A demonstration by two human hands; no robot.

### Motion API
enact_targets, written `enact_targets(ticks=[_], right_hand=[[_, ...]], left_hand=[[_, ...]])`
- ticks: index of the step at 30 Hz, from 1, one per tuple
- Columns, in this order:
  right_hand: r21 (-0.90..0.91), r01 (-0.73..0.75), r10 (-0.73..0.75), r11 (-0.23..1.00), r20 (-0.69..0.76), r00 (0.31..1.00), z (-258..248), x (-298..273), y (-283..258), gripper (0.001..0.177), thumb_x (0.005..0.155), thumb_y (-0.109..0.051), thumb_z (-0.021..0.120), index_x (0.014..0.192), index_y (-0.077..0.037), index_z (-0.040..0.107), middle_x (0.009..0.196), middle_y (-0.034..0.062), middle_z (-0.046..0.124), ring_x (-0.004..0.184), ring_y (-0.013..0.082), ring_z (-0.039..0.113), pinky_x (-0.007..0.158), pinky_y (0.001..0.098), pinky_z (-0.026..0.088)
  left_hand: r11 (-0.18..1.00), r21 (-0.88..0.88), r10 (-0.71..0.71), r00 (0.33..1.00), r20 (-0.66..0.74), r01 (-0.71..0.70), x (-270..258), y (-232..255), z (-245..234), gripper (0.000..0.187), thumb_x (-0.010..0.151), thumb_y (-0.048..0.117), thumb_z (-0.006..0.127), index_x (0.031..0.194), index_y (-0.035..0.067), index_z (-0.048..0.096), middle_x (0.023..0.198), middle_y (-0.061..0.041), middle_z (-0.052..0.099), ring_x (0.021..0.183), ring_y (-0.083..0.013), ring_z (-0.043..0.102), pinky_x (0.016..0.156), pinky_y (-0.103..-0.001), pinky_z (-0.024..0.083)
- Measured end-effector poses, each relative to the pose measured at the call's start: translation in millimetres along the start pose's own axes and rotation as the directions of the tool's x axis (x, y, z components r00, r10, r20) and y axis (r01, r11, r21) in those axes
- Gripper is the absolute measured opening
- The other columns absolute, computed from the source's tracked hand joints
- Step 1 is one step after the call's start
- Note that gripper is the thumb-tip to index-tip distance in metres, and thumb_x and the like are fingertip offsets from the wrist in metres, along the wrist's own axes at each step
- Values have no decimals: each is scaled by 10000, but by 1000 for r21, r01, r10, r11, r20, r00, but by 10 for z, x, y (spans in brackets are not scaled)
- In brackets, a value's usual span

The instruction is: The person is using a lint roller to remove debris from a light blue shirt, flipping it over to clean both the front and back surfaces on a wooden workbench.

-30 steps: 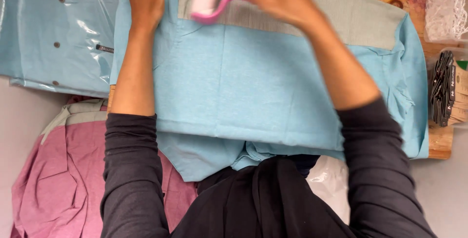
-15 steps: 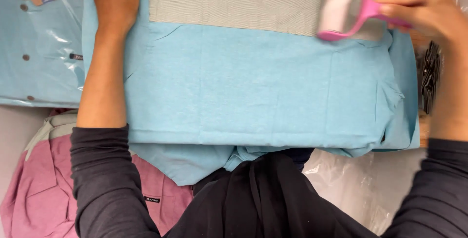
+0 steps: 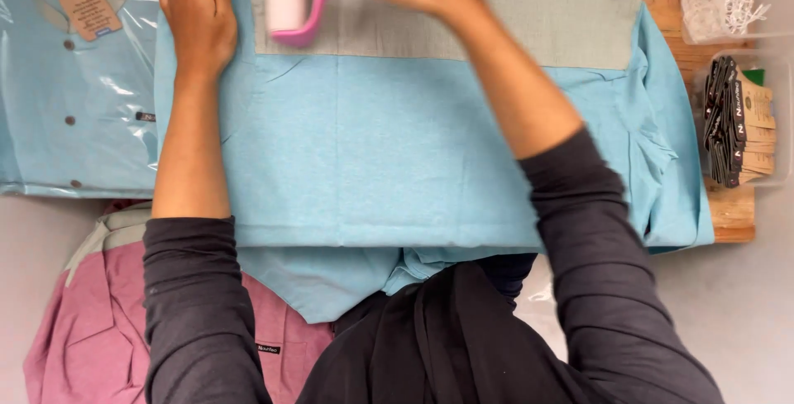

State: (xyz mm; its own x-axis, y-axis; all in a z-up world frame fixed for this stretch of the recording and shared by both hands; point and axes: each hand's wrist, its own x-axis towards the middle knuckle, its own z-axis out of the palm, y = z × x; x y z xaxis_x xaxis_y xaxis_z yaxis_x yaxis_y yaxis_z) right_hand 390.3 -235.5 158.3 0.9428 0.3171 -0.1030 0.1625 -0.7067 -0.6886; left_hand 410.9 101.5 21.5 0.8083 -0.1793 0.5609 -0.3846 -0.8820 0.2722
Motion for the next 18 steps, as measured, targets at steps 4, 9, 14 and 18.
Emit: enact_targets(ticks=[4,9,14,18], right_hand=[[-113,168,-168,979,7,986,24,79,127,381,942,-594,470,1138,-476,775,904,-159,699,760,94,547,625,328,338],[-78,-88,90,993,21,996,-871,-742,964,310,1056,-499,637,1327,-378,723,850,-112,651,673,53,502,623,244,359],[-59,-318,316,946,-37,948,-1871,-1856,1606,318,1055,-318,701,1341,-179,701,1211,38,703,948,99,538,738,273,413],[-396,-501,511,770,-90,855,-2467,-2245,1770,303,1136,-279,708,1417,-171,737,834,298,740,616,366,509,499,393,370]], left_hand=[[999,-38,-9,1000,14,10,12,23,-52,335,1196,299,528,956,65,520,1014,-109,533,973,-345,499,865,-502,356],[998,-69,1,998,55,3,-1,54,-65,254,1115,215,740,1021,63,559,1029,-109,514,1010,-360,518,1028,-561,335],[995,-95,-32,996,78,40,14,165,-124,261,1113,195,730,1003,75,526,1104,-117,535,1127,-381,495,1045,-575,306],[995,-73,-65,994,92,72,25,220,-155,256,1109,161,728,997,90,510,1155,-138,553,1240,-395,473,1082,-592,272]])
